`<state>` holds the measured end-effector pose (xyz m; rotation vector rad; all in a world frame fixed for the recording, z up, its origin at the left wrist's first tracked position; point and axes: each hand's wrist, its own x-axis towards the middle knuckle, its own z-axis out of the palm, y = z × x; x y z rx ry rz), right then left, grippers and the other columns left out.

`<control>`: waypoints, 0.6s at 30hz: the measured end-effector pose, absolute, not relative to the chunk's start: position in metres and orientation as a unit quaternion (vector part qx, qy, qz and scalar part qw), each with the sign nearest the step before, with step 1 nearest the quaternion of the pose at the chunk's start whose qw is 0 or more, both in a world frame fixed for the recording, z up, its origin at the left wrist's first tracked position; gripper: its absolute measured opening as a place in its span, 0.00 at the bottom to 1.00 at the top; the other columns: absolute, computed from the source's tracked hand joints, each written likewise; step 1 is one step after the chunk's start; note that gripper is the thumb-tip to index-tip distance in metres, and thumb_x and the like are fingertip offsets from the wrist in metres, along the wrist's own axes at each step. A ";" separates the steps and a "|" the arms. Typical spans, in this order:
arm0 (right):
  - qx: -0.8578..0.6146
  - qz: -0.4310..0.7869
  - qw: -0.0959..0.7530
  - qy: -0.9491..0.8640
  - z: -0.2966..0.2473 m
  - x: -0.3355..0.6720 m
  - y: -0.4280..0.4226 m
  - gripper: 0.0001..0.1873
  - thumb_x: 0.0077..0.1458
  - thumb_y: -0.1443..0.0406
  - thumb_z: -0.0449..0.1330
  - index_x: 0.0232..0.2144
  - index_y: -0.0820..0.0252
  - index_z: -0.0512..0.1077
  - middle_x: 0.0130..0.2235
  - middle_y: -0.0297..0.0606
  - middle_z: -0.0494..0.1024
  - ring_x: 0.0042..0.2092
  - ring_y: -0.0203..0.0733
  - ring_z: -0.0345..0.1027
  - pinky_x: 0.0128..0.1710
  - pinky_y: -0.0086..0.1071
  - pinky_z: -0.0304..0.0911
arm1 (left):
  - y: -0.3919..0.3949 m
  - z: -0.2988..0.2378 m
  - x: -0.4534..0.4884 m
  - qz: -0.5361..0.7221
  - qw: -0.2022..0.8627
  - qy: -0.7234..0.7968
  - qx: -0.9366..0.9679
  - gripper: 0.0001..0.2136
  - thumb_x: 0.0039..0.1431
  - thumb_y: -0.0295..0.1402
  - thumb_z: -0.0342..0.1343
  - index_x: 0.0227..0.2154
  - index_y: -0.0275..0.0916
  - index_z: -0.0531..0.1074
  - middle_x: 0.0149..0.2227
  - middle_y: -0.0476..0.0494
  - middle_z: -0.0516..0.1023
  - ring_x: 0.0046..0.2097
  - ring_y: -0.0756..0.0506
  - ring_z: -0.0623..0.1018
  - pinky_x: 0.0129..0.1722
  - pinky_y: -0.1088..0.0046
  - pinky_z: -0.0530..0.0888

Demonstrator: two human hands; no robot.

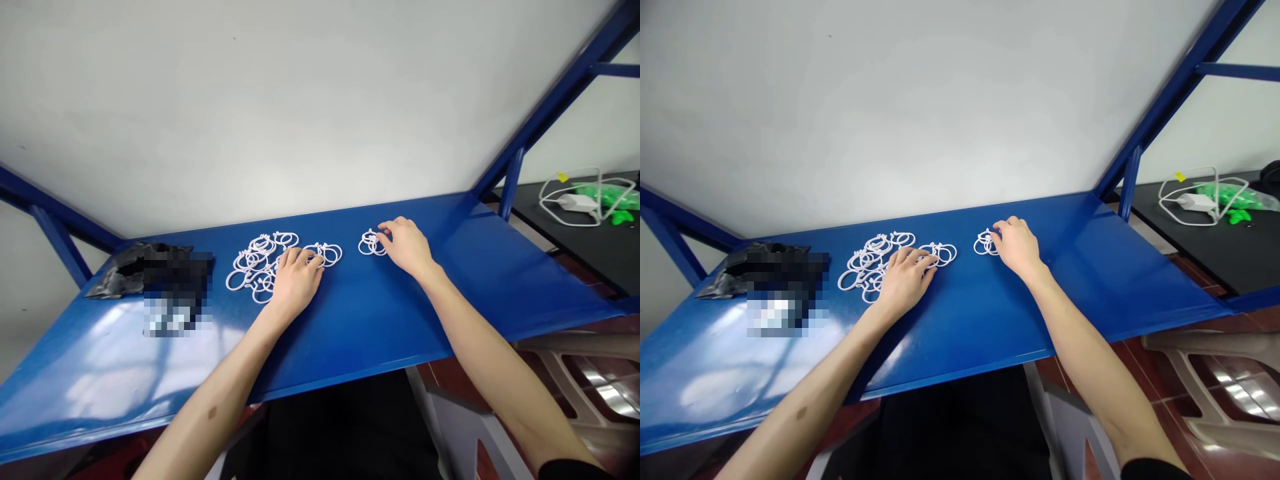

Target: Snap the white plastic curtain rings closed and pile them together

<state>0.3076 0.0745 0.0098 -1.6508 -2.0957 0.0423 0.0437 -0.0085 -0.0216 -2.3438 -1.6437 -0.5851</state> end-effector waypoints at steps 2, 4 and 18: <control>-0.558 0.006 0.273 -0.784 0.009 0.299 0.069 0.13 0.66 0.62 0.58 0.48 0.57 0.79 0.45 0.45 0.78 0.50 0.54 0.70 0.47 0.45 0.69 | -0.008 -0.019 0.041 -0.202 0.109 -0.573 -0.787 0.10 0.67 0.33 0.55 0.43 0.41 0.81 0.50 0.39 0.81 0.52 0.34 0.73 0.54 0.52 0.71; -0.493 0.026 0.286 -0.821 0.005 0.287 0.061 0.14 0.68 0.62 0.56 0.50 0.58 0.78 0.45 0.44 0.78 0.50 0.52 0.70 0.50 0.45 0.69 | -0.009 -0.018 0.038 -0.199 0.108 -0.582 -0.781 0.09 0.67 0.34 0.56 0.42 0.40 0.80 0.49 0.38 0.81 0.51 0.34 0.73 0.53 0.53 0.71; -0.377 0.057 0.167 -0.909 -0.006 0.245 0.037 0.07 0.66 0.62 0.61 0.41 0.59 0.75 0.45 0.44 0.76 0.45 0.48 0.69 0.50 0.43 0.66 | -0.011 -0.012 0.039 -0.204 0.111 -0.606 -0.761 0.12 0.69 0.39 0.53 0.38 0.39 0.78 0.41 0.40 0.84 0.47 0.36 0.77 0.51 0.56 0.69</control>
